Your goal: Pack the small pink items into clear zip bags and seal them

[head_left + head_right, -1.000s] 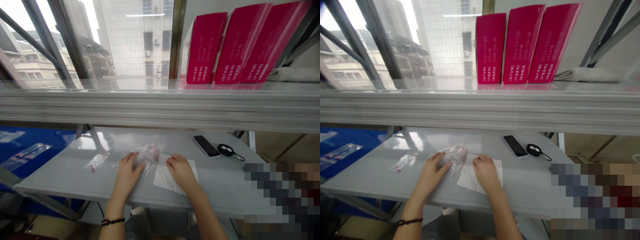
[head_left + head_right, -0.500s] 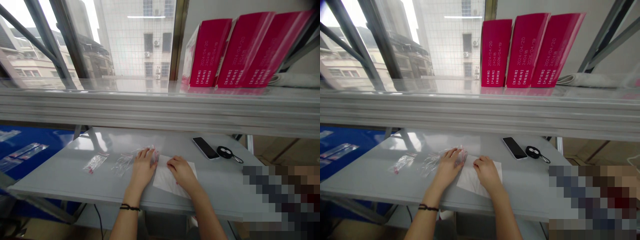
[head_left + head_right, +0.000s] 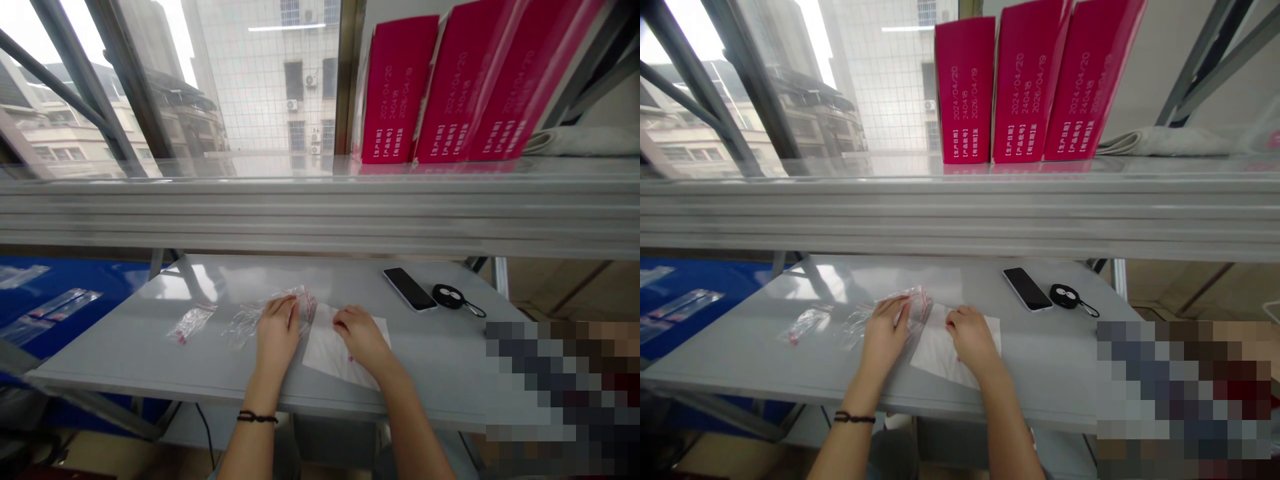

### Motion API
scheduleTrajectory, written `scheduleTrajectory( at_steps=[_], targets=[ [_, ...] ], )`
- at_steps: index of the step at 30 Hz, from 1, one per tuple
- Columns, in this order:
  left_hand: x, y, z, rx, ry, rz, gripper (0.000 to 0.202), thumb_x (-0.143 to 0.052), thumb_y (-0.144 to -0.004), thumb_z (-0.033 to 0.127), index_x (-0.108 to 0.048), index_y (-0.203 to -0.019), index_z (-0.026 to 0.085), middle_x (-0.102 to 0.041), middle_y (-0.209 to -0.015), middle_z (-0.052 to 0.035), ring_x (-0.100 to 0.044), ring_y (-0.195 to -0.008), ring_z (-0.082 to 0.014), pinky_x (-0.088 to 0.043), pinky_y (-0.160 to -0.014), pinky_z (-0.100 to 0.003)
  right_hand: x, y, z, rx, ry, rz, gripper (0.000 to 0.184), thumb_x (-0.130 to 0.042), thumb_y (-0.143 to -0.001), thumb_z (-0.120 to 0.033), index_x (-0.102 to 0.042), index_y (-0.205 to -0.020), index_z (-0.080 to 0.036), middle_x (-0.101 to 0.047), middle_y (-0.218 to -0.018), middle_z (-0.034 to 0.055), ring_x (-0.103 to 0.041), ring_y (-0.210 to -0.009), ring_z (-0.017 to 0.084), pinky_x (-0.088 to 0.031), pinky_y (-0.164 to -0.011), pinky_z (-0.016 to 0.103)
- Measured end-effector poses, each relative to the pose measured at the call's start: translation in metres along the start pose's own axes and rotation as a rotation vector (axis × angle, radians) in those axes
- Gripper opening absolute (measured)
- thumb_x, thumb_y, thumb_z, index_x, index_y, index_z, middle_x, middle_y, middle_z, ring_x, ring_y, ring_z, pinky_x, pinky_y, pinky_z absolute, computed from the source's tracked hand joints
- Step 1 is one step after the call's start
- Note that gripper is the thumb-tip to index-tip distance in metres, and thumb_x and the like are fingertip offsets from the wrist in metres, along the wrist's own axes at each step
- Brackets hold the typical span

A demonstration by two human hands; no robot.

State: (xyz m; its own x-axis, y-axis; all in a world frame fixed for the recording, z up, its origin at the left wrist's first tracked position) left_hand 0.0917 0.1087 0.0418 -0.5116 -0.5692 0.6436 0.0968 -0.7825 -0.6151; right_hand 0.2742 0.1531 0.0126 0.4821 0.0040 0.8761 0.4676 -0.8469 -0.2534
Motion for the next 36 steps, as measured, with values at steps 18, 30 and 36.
scheduleTrajectory(
  at_steps=[18,30,36],
  targets=[
    [0.01,0.035,0.041,0.192,0.915,-0.273,0.013,-0.067,-0.092,0.031,-0.065,-0.087,0.02,-0.07,-0.093,-0.0028,-0.064,-0.092,-0.0184,-0.047,-0.084,-0.029,0.094,0.048,-0.059,0.152,-0.629,0.175,0.009,-0.061,-0.098,-0.023,-0.07,-0.094,-0.023,-0.064,-0.091,0.0019,-0.06,-0.082,0.016,-0.045,-0.074,0.027],
    [-0.004,0.043,0.064,0.23,0.917,-0.439,0.021,-0.063,-0.096,0.038,-0.06,-0.088,0.018,-0.057,-0.08,0.0014,-0.052,-0.077,-0.0144,-0.041,-0.072,-0.025,0.095,0.06,-0.069,0.184,-0.626,0.092,0.014,-0.06,-0.099,-0.015,-0.07,-0.097,-0.024,-0.066,-0.096,0.0004,-0.062,-0.089,0.015,-0.047,-0.078,0.025],
    [-0.008,0.046,0.062,0.26,0.96,-0.492,0.024,-0.063,-0.095,0.039,-0.058,-0.085,0.018,-0.061,-0.077,0.0001,-0.056,-0.073,-0.0148,-0.041,-0.068,-0.025,0.093,0.061,-0.068,0.182,-0.582,0.028,0.013,-0.06,-0.099,-0.016,-0.069,-0.095,-0.024,-0.065,-0.096,0.0004,-0.062,-0.089,0.015,-0.046,-0.078,0.025]
  ],
)
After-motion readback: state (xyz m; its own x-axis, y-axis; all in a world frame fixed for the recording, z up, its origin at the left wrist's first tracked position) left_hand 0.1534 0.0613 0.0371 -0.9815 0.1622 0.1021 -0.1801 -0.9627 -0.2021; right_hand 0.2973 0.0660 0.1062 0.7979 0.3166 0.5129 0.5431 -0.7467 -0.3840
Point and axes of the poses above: each hand's wrist, its own y-axis away from the middle knuckle, its own x-axis out of the back of the hand, z = x × y, the point moved 6 cm from there along -y, towards the middle knuckle
